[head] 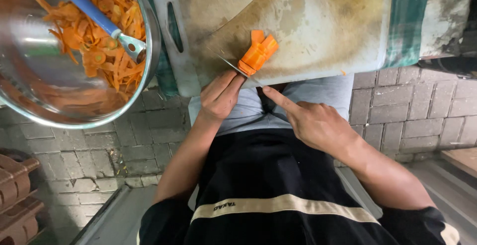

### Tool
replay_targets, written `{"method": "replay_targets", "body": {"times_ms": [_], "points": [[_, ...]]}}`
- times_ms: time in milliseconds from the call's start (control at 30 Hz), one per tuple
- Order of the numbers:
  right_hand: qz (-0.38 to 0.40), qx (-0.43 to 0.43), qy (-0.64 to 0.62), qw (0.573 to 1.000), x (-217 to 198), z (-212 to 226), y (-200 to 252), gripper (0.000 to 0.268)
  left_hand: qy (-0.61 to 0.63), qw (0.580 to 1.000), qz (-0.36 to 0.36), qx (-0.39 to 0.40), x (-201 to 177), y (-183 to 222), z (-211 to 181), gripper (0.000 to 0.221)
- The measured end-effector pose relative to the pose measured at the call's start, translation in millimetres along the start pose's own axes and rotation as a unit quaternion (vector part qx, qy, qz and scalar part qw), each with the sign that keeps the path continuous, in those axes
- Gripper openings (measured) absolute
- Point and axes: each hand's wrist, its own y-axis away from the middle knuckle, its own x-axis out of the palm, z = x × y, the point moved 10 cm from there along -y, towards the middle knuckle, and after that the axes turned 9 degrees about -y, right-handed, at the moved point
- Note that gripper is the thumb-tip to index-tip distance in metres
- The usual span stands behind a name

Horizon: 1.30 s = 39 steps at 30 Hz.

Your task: Slicing carrots into smaller pieces on a cutting board and placing them in a container

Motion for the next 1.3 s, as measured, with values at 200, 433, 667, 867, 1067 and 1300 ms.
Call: {"method": "replay_targets", "body": {"times_ms": [200, 433, 667, 867, 1067, 1300], "points": [[0.016, -0.002, 0.001, 1.000, 0.7, 1.5, -8.8, 0.068, -0.022, 1.000, -0.012, 0.013, -1.2, -0.5, -1.0, 0.016], [0.033, 0.010, -0.022, 0.999, 10.8, 3.9, -30.9, 0.062, 0.000, 1.000, -0.018, 0.009, -5.4, -7.8, -5.0, 0.014], [-0.024, -0.071, -0.161, 0.984, -15.9, 17.4, -24.5, 0.058, -0.023, 0.999, -0.025, 0.012, -11.9, -12.2, -15.9, 0.007], [-0.138, -0.069, -0.229, 0.961, -29.8, -22.8, 16.3, 0.063, -0.037, 0.998, 0.012, -0.046, -7.5, 17.5, -5.2, 0.028], [-0.209, -0.084, -0.421, 0.879, 21.2, -89.0, 45.9, 0.065, -0.244, 0.938, 0.200, -0.142, 19.6, 10.0, -7.5, 0.089], [-0.217, -0.082, -0.473, 0.850, 57.5, -108.6, 62.6, 0.067, -0.233, 0.939, 0.215, -0.136, 69.4, 15.6, -4.0, 0.098]]}}
